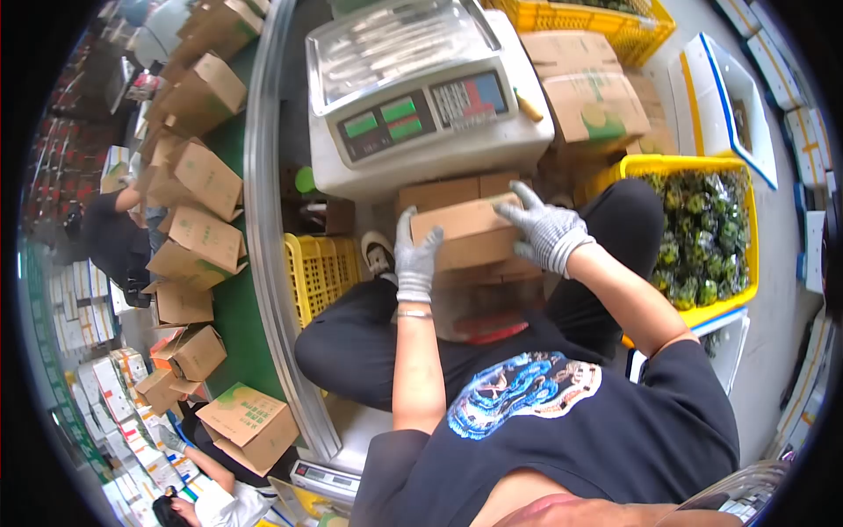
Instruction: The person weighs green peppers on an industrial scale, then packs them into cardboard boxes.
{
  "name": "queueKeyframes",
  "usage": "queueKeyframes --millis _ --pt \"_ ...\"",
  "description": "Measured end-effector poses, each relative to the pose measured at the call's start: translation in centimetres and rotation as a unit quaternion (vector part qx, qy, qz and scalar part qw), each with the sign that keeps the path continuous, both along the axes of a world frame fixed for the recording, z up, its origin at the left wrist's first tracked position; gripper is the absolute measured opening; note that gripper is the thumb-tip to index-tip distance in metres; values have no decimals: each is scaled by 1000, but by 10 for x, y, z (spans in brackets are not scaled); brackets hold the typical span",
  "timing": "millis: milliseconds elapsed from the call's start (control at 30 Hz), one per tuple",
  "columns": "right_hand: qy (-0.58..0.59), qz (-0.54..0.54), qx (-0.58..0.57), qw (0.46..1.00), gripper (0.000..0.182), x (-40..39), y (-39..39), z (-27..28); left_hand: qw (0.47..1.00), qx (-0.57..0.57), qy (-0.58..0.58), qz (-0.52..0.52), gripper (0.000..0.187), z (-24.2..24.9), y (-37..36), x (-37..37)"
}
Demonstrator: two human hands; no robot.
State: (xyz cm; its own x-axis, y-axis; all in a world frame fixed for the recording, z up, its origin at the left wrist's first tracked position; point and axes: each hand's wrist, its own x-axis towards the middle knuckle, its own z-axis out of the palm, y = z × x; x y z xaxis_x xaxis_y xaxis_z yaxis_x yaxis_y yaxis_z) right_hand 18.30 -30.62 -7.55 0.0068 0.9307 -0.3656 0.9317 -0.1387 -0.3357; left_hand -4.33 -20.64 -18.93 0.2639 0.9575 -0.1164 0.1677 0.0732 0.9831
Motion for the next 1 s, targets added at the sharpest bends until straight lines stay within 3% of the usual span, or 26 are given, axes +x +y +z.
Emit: queueKeyframes --millis 200,267,300,367,433,467,500,567,633,667,733,767,833,867,900,933,967,1000 --pt "-28 50 -99 993 65 -42 12 -5 996 -17 85 -7 76 -5 6 5" --pt "-12 -8 -152 988 63 -49 24 -3 977 66 203 26 76 1 2 10" --pt "-2 -45 -181 982 62 -50 24 -4 960 106 259 34 76 5 -2 13" --pt "13 -107 -87 990 50 -56 15 -18 902 242 353 -51 68 23 -7 31" --pt "57 -152 -52 985 44 -54 14 -12 814 383 412 -142 61 44 -14 60" --pt "85 -147 -77 982 43 -51 14 -11 744 419 471 -222 56 25 -15 66" --pt "111 -147 -99 978 42 -42 13 -9 762 397 454 -237 54 32 -14 71" --pt "38 56 -46 997 44 -21 -10 0 765 374 457 -259 56 45 -14 73" --pt "111 -70 10 991 43 1 -41 29 746 435 423 -274 59 30 -10 56" --pt "116 -160 115 974 36 11 -64 30 736 447 423 -281 57 36 -18 55" --pt "107 -279 311 903 29 42 -116 27 717 459 405 -334 53 34 -14 48" --pt "109 -343 413 837 22 57 -148 31 717 450 403 -348 50 42 -15 50" --pt "34 -460 407 789 31 90 -221 19 742 413 400 -345 47 42 -6 52" --pt "4 -511 394 764 33 107 -265 6 775 400 340 -352 47 40 -3 51" --pt "62 -602 359 710 32 116 -305 3 804 384 279 -359 47 36 2 48" --pt "0 -662 316 680 36 126 -348 -11 845 331 205 -367 53 28 8 43" --pt "-20 -746 243 620 39 132 -389 -28 820 358 251 -370 58 31 6 44" --pt "-69 -759 207 614 44 139 -438 -64 791 388 297 -369 63 36 0 47"
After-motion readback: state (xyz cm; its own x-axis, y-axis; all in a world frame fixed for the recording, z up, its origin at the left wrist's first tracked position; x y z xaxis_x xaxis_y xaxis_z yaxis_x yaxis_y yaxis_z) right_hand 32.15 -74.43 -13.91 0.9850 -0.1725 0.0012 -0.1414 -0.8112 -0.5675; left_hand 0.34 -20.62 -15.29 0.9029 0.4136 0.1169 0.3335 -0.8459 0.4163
